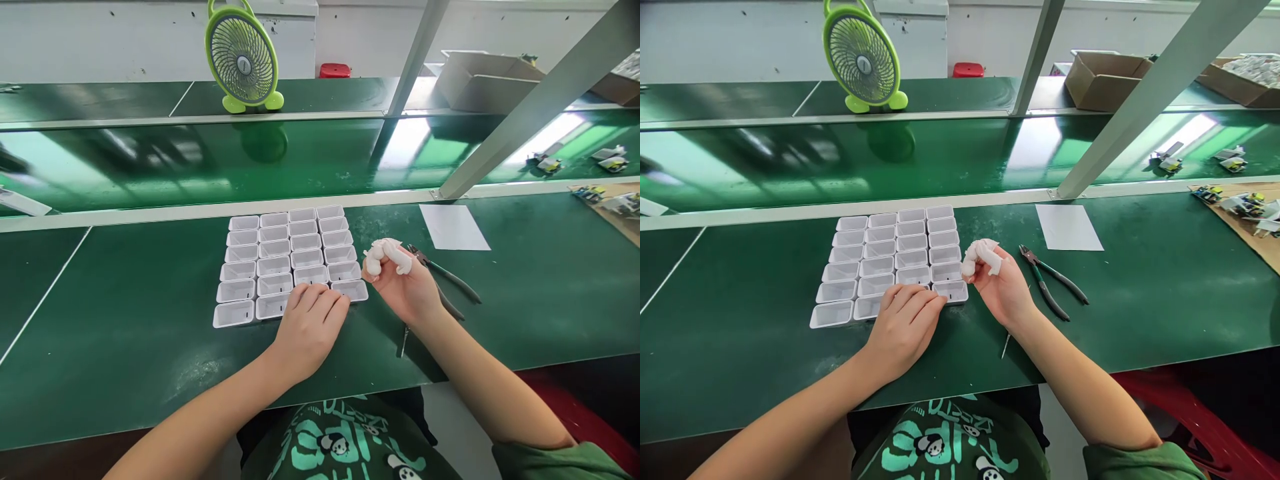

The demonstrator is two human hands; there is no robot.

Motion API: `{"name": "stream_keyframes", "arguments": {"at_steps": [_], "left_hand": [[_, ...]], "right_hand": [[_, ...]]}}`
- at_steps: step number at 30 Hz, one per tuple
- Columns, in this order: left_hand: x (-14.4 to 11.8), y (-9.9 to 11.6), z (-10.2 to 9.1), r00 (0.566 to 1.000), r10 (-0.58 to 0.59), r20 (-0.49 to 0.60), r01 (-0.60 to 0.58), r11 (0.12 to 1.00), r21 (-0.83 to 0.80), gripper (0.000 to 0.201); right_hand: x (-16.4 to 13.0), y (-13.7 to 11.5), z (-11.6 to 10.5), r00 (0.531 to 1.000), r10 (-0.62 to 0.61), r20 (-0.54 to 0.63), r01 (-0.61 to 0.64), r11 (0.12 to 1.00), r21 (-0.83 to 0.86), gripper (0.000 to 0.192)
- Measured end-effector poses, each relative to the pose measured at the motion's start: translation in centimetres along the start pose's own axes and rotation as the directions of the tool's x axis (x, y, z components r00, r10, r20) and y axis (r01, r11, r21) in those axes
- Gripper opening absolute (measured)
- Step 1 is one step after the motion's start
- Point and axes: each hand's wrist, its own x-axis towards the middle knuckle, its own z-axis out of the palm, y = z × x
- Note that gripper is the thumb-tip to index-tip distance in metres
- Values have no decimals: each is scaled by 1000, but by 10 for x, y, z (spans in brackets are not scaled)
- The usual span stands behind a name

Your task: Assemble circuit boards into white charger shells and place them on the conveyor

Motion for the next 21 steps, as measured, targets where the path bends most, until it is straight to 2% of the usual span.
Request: {"name": "stream_keyframes", "arguments": {"at_steps": [6,10,15,21], "left_hand": [[4,3,-4,999,-31,-25,31,999,7,19],[4,4,-4,999,-36,7,35,999,36,23],[3,3,-1,1000,-7,18,5,997,77,10],[1,2,-1,1000,-29,9,28,996,86,10]], "right_hand": [[0,0,0,1000,4,1,-4,1000,-1,18],[0,0,1,1000,7,-14,-7,1000,-7,19],[0,0,1,1000,7,-10,-7,1000,-23,22],[0,1,0,1000,6,-16,-7,1000,-23,21]]}}
